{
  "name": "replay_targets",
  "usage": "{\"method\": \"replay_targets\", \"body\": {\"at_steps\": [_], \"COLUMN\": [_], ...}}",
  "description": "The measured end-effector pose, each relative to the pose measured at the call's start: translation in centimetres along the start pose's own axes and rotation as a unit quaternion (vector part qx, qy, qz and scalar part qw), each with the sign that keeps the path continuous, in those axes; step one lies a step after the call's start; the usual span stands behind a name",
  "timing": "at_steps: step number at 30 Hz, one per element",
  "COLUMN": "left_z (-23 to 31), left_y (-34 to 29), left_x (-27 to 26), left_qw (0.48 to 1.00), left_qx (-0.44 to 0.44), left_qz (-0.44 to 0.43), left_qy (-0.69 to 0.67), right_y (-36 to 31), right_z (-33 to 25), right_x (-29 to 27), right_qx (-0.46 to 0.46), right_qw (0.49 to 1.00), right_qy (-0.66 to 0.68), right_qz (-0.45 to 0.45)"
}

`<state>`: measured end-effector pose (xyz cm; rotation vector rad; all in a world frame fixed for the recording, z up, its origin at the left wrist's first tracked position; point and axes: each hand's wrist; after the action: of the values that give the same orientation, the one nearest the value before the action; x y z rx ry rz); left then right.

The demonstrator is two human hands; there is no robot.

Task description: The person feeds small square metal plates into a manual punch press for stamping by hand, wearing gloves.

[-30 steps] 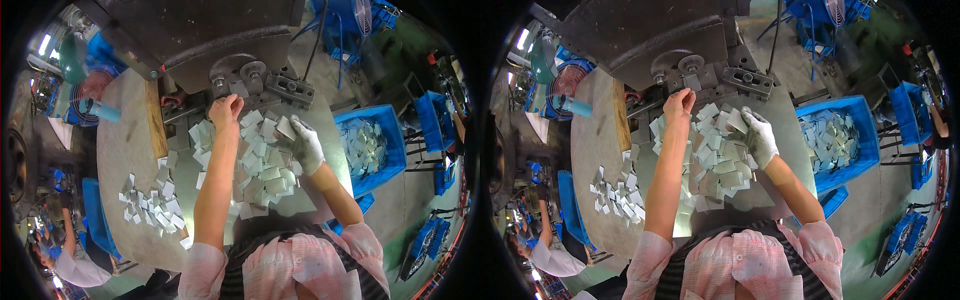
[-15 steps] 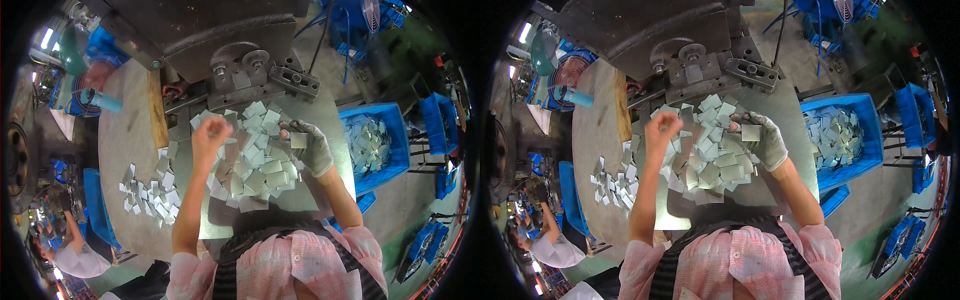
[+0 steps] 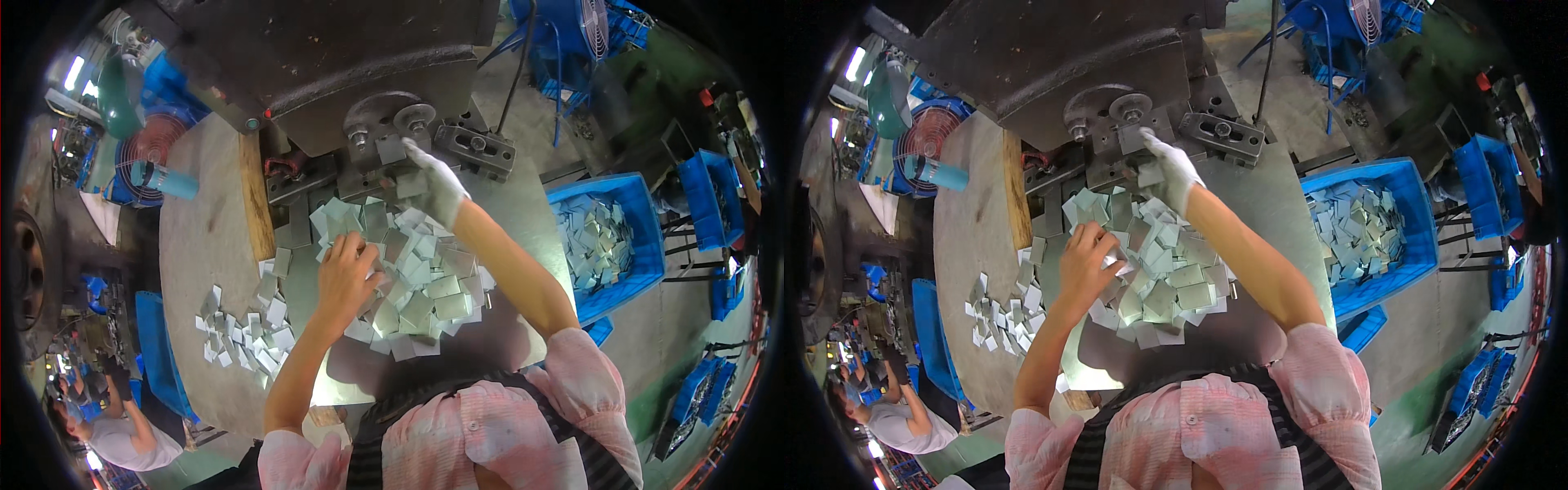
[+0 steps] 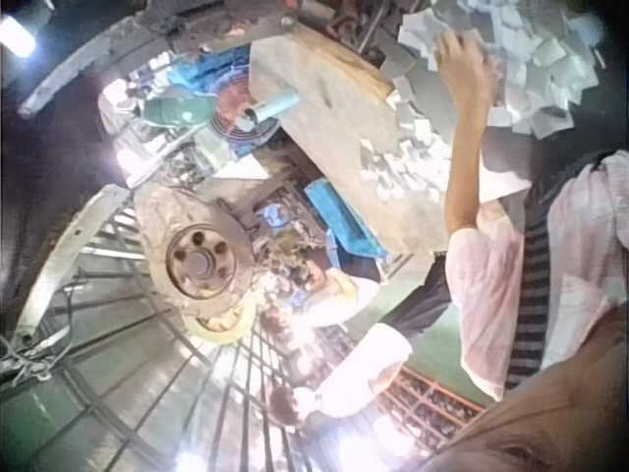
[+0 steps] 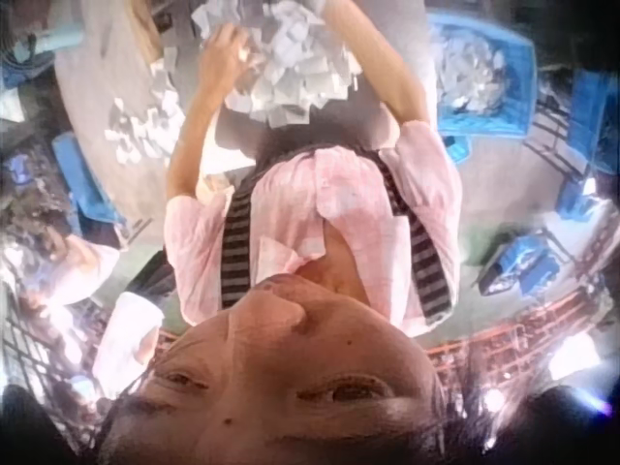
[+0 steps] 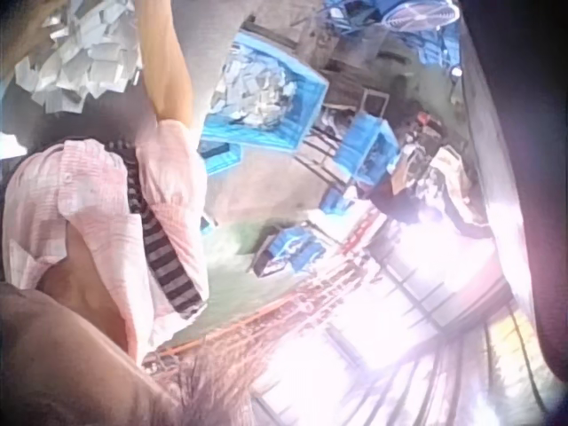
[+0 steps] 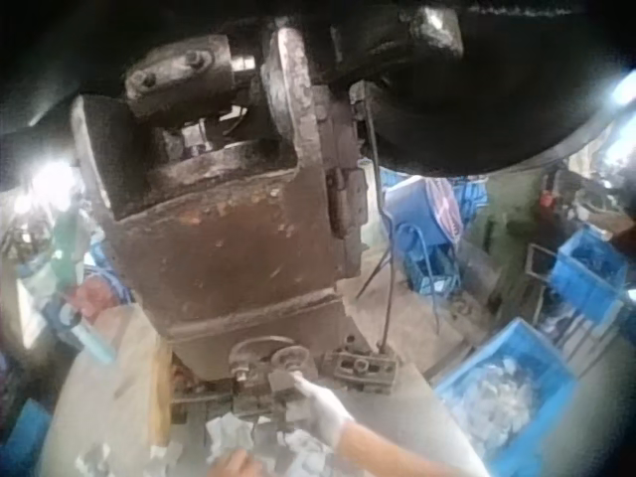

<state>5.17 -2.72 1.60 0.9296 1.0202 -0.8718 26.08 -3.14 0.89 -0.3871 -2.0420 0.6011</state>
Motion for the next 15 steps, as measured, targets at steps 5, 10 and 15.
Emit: {"method": "replay_targets", "body": {"at_steps": [5,10,15], "left_z": [-1.2,-3.4,-3.6], "left_y": [1.1,6.7,10.9], "left_x": [-1.3,1.3,4.1], "left_qw": [0.955,0.663,0.582], "left_qx": [-0.196,-0.324,-0.341], "left_qz": [0.042,0.277,0.312], "left_qy": [-0.221,-0.615,-0.669], "right_y": [0.8,-4.9,-8.7], "right_z": [0.1,1.8,2.4], "right_x": [-0.4,-4.0,-6.5], "right_qx": [-0.044,-0.028,-0.05], "right_qw": [0.996,0.998,0.994], "right_qy": [-0.073,-0.007,-0.071], "right_qz": [0.028,-0.052,-0.062]}}
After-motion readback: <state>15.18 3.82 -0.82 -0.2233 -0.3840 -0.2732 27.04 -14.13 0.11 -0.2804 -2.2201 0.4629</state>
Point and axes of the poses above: each hand's wrist, its own y-axis towards the middle knuckle, its own x-axis out of the palm, z = x × y, and after that the axes turned 11 degrees about x, right-handed
